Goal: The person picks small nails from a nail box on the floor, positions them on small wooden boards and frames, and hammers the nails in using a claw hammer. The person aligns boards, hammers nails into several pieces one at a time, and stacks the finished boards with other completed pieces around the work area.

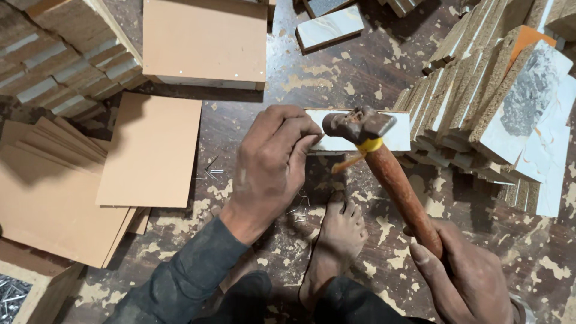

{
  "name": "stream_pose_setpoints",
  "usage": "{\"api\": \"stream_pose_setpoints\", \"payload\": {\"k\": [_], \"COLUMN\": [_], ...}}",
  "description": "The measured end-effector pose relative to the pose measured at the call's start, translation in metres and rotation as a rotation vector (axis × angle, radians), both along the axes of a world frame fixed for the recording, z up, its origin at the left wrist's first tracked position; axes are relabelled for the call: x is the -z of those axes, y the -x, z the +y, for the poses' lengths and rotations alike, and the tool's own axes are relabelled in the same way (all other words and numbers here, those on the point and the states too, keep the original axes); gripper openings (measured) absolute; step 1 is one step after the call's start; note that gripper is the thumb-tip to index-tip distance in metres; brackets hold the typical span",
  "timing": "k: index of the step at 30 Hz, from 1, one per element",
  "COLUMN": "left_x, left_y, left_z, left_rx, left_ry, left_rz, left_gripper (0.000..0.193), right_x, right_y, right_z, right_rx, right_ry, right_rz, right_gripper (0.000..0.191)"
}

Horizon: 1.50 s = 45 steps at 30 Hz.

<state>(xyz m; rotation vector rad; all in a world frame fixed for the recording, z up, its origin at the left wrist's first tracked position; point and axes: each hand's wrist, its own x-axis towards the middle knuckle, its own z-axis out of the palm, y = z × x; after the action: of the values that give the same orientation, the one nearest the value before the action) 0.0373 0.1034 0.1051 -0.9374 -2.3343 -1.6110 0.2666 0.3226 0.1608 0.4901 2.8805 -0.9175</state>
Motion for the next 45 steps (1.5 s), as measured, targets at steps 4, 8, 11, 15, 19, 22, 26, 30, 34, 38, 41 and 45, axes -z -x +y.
{"api": "stream_pose_setpoints", "payload": {"k": [4,8,11,15,19,22,26,30,34,38,41,45], "left_x": [0.004,0.002,-0.001,-0.005,-0.005,-0.003,0.003,0.021,0.046,0.073,0.092,0.109], "left_y": [-0.002,-0.004,-0.005,-0.006,-0.005,-0.004,-0.005,0.004,0.016,0.013,0.006,0.004], "left_z": [0.000,-0.002,-0.003,-0.004,-0.003,-0.001,-0.005,-0.011,-0.006,0.019,0.029,0.028], "left_rx": [-0.011,-0.016,-0.020,-0.007,0.004,0.013,0.029,0.119,0.180,0.231,0.228,0.235], "left_ry": [-0.004,0.002,-0.008,-0.029,-0.045,-0.021,-0.038,-0.025,0.006,0.003,-0.033,-0.005], "left_rz": [0.002,-0.003,0.006,-0.008,-0.030,0.001,-0.089,-0.084,0.074,0.023,-0.122,-0.135], "left_gripper": [0.011,0.014,0.014,0.012,0.011,0.009,0.012,0.043,0.105,0.109,0.105,0.102], "right_x": [0.012,0.019,0.011,-0.004,-0.007,-0.013,-0.002,0.012,0.017,0.027,0.033,0.036], "right_y": [-0.002,-0.002,-0.002,0.010,0.031,0.025,0.019,0.022,0.021,0.020,0.018,0.018], "right_z": [0.004,0.005,0.000,-0.012,-0.013,-0.014,-0.013,-0.012,-0.014,-0.018,-0.021,-0.023], "right_rx": [-0.031,-0.061,-0.044,-0.084,0.042,0.086,0.124,0.180,0.216,0.077,0.109,0.132], "right_ry": [-0.020,-0.087,-0.149,-0.111,-0.090,-0.198,-0.054,0.036,0.116,0.058,0.069,0.082], "right_rz": [0.006,-0.071,-0.005,0.264,-0.114,-0.014,0.008,-0.103,-0.159,-0.019,-0.067,-0.065], "right_gripper": [0.029,0.026,0.025,0.021,0.026,0.027,0.017,0.019,0.019,0.020,0.017,0.018]}}
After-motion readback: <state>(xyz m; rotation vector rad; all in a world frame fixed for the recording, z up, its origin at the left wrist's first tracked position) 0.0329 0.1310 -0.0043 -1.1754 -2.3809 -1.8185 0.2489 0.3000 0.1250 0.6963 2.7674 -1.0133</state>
